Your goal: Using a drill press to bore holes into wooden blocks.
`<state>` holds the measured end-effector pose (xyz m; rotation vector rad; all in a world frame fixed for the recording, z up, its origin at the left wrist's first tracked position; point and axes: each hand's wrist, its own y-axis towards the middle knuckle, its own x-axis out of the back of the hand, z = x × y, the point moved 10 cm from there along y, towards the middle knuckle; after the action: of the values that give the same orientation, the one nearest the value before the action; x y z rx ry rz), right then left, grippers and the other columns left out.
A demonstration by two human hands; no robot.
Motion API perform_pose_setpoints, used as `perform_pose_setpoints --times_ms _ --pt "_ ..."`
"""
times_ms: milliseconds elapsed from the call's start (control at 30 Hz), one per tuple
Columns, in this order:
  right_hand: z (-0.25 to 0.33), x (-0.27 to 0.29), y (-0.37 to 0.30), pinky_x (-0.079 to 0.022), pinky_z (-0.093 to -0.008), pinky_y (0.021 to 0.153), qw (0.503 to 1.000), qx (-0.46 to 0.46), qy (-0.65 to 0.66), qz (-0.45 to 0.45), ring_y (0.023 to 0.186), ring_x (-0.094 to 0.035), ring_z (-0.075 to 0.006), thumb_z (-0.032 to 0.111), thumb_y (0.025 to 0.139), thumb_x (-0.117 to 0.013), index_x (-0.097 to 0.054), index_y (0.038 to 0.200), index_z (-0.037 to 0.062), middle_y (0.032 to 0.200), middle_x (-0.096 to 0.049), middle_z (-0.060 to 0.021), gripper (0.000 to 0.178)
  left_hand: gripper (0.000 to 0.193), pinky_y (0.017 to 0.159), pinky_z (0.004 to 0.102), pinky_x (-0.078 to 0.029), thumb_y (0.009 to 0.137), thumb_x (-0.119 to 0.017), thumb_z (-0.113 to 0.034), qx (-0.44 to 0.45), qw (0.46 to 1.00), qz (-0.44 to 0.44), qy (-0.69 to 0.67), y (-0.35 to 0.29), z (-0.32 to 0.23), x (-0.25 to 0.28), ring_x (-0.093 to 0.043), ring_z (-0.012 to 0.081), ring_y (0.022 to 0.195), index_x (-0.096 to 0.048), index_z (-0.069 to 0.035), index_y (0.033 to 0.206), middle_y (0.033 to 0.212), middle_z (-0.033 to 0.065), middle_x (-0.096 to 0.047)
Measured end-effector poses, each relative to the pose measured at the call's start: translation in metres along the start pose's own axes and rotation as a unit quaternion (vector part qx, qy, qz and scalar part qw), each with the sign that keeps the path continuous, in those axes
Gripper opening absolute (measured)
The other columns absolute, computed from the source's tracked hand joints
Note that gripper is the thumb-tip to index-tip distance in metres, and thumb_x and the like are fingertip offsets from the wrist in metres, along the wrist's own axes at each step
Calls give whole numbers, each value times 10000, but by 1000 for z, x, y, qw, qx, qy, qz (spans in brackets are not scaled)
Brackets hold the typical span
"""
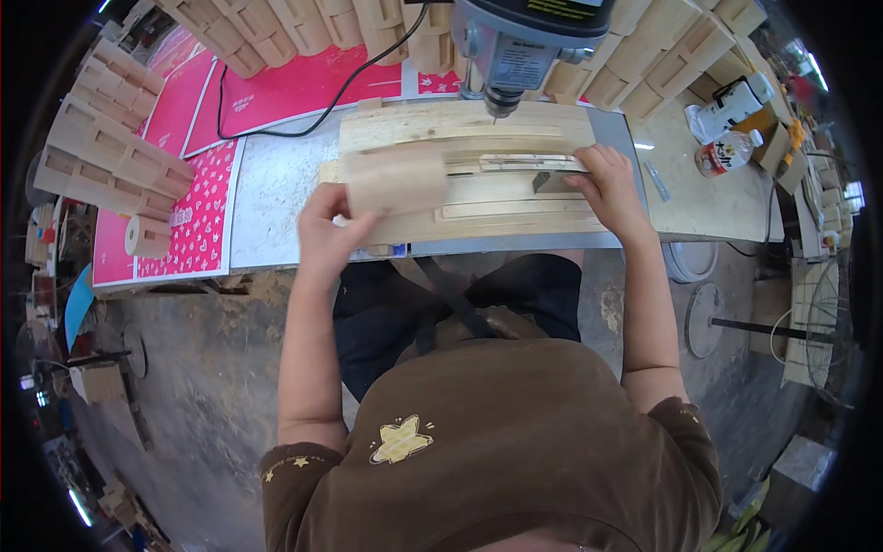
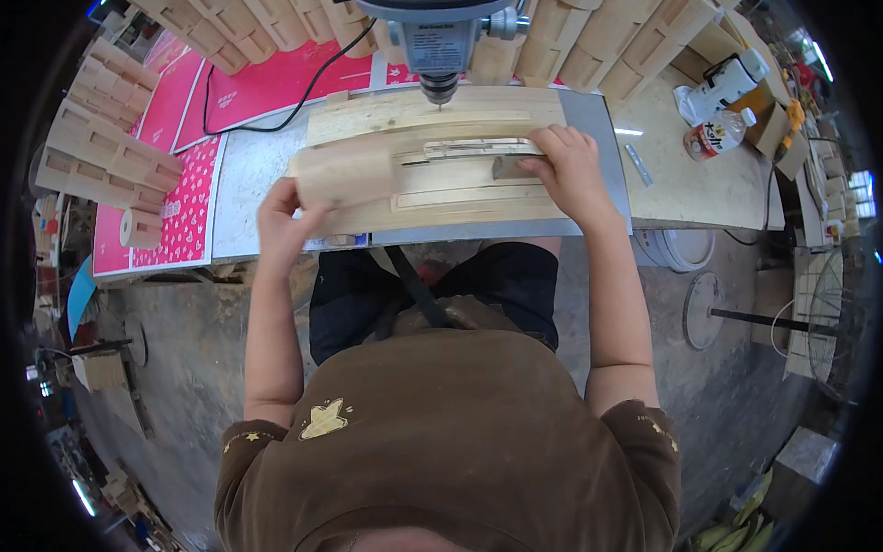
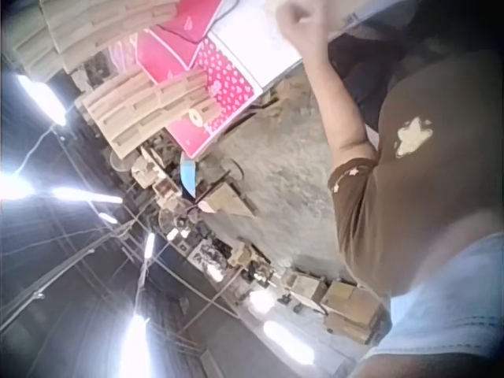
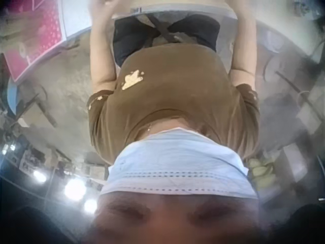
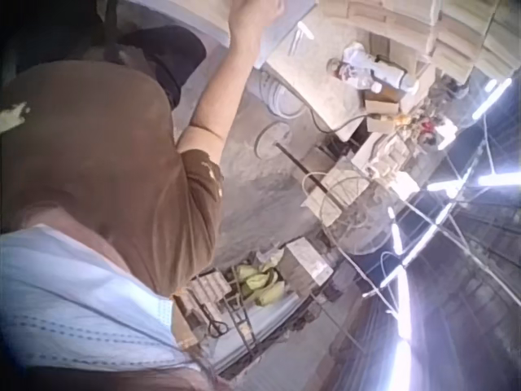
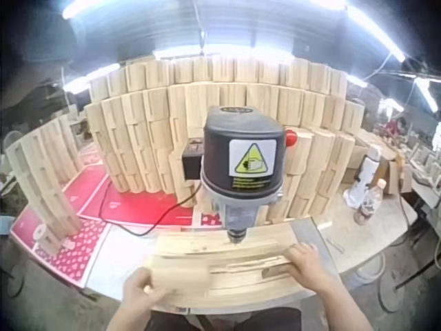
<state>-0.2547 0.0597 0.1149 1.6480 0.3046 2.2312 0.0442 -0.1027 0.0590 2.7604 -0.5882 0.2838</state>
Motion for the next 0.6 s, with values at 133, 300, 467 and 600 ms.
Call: perform_pose_setpoints --times_ms 133,300,467,600 --pt "26 0 -9 -352 -382 823 1000 -1 14 -9 885 -523 -265 167 726 -682 -580 919 74 855 -557 -61 238 218 522 194 -365 701 -784 -131 143 986 -45 -66 -13 -7 43 -467 42 580 -613 -5 752 646 -16 -541" --pt "59 -12 -10 -365 -394 816 998 33 49 -1 871 -518 -284 172 713 -689 -580 918 66 845 -555 -76 255 298 428 189 -284 761 -738 -275 275 948 -71 -140 -38 -4 18 -399 34 457 -600 -34 652 556 -19 -519" --pt "52 -9 -11 -386 -394 787 998 36 52 3 858 -518 -290 172 707 -694 -582 919 60 843 -558 -79 265 332 414 200 -276 751 -748 -306 272 953 -63 -115 -44 15 10 -395 33 453 -584 -49 618 546 -14 -513" --pt "48 -7 -13 -392 -393 775 999 27 37 8 853 -519 -287 163 704 -697 -590 935 57 846 -561 -77 276 342 430 201 -294 754 -747 -326 257 958 -39 -119 -39 9 -2 -409 37 472 -593 -39 650 566 -11 -521"
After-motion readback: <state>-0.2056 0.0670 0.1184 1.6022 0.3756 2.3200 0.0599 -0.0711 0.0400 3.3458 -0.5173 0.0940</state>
